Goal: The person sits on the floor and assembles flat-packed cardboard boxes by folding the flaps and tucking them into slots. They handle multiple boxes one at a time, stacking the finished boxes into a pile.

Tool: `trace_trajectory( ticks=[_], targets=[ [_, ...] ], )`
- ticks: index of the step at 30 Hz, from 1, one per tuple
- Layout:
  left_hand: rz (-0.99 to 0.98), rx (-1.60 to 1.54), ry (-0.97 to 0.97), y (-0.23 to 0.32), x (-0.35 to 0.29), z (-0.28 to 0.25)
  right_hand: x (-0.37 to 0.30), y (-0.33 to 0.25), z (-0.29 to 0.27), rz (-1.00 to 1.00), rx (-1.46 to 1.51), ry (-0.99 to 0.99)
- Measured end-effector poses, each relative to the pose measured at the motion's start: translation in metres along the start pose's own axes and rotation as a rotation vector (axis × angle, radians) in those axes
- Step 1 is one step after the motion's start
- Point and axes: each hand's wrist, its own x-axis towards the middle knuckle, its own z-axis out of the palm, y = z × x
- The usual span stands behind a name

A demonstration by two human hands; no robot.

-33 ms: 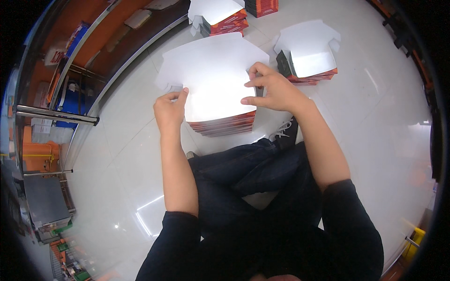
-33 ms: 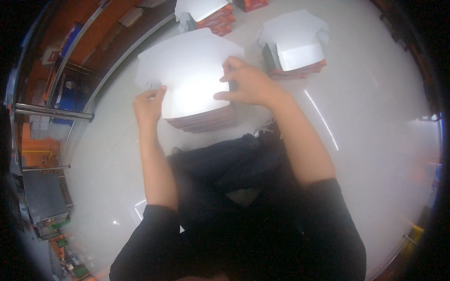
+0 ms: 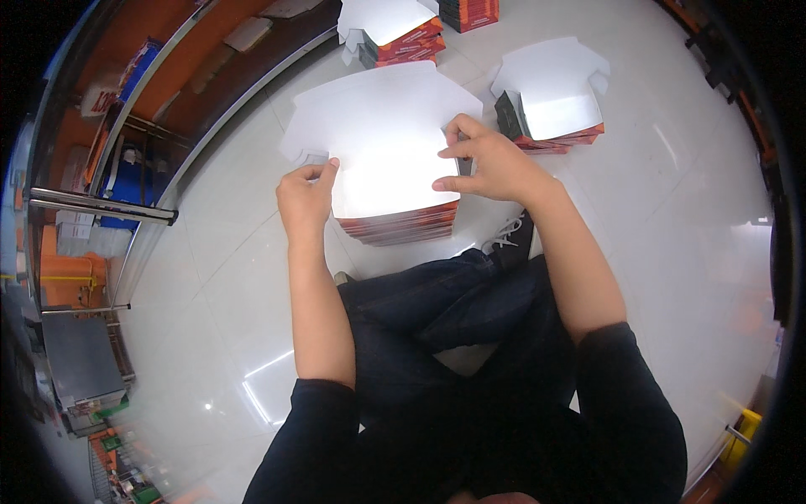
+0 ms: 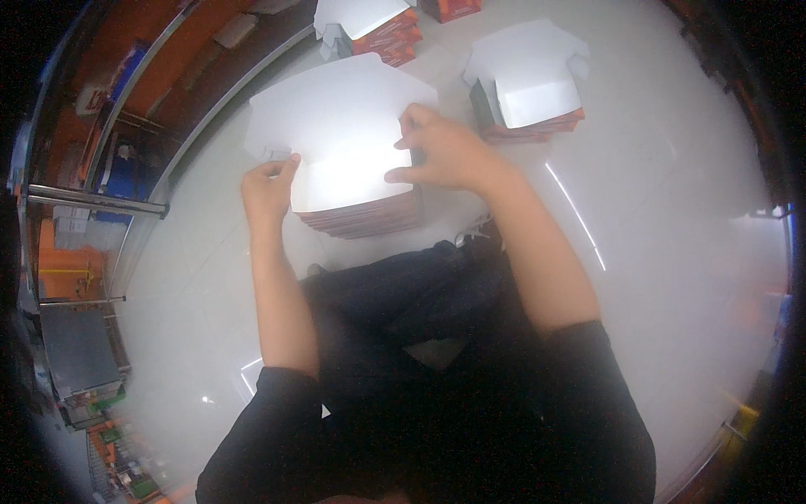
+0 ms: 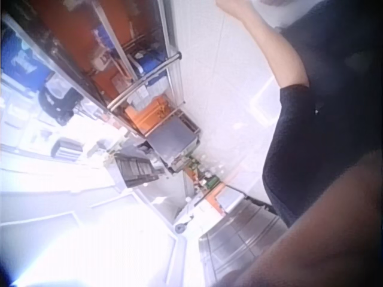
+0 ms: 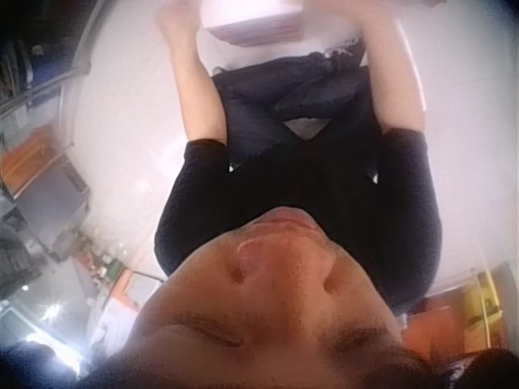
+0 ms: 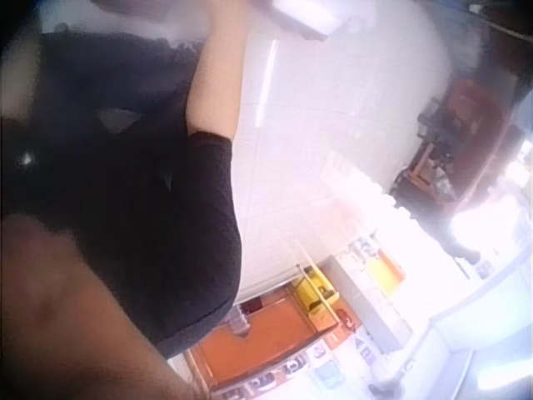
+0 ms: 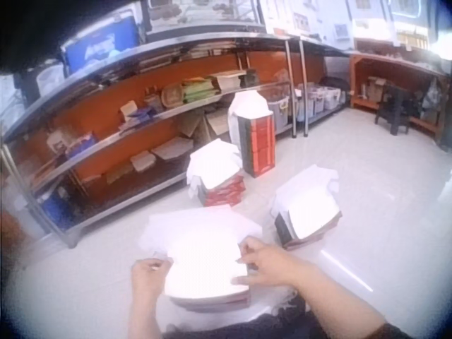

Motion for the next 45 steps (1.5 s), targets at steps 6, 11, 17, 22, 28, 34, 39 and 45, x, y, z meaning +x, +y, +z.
trace_trajectory(
  ticks=[6,11,17,22,28,34,39,45],
  targets=[
    [0.052,0.045,-0.011,0.003,-0.003,-0.001,-0.002,0.003,-0.009,0.1,0.101,0.038],
    [0.053,0.029,-0.032,0.006,-0.003,-0.001,-0.013,0.097,-0.043,0.677,0.132,0.296],
    [0.05,-0.014,-0.058,0.006,-0.004,-0.003,-0.062,0.205,0.004,0.786,-0.635,0.308],
    [-0.014,-0.026,0.022,0.02,-0.014,-0.028,-0.029,0.158,-0.022,0.968,-0.61,0.257],
    [0.118,-0.406,0.149,0.035,-0.033,-0.026,-0.018,0.061,-0.063,0.74,-0.524,0.674],
    [0.191,-0.652,-0.008,0.059,-0.046,-0.017,-0.013,0.021,-0.074,0.501,-0.571,0.868],
    [0.367,-0.804,-0.06,0.062,-0.052,-0.01,-0.015,-0.06,-0.066,0.372,-0.482,0.831],
    [0.36,-0.86,-0.144,0.058,-0.053,-0.016,-0.031,-0.112,-0.079,0.25,-0.506,0.859]
  ],
)
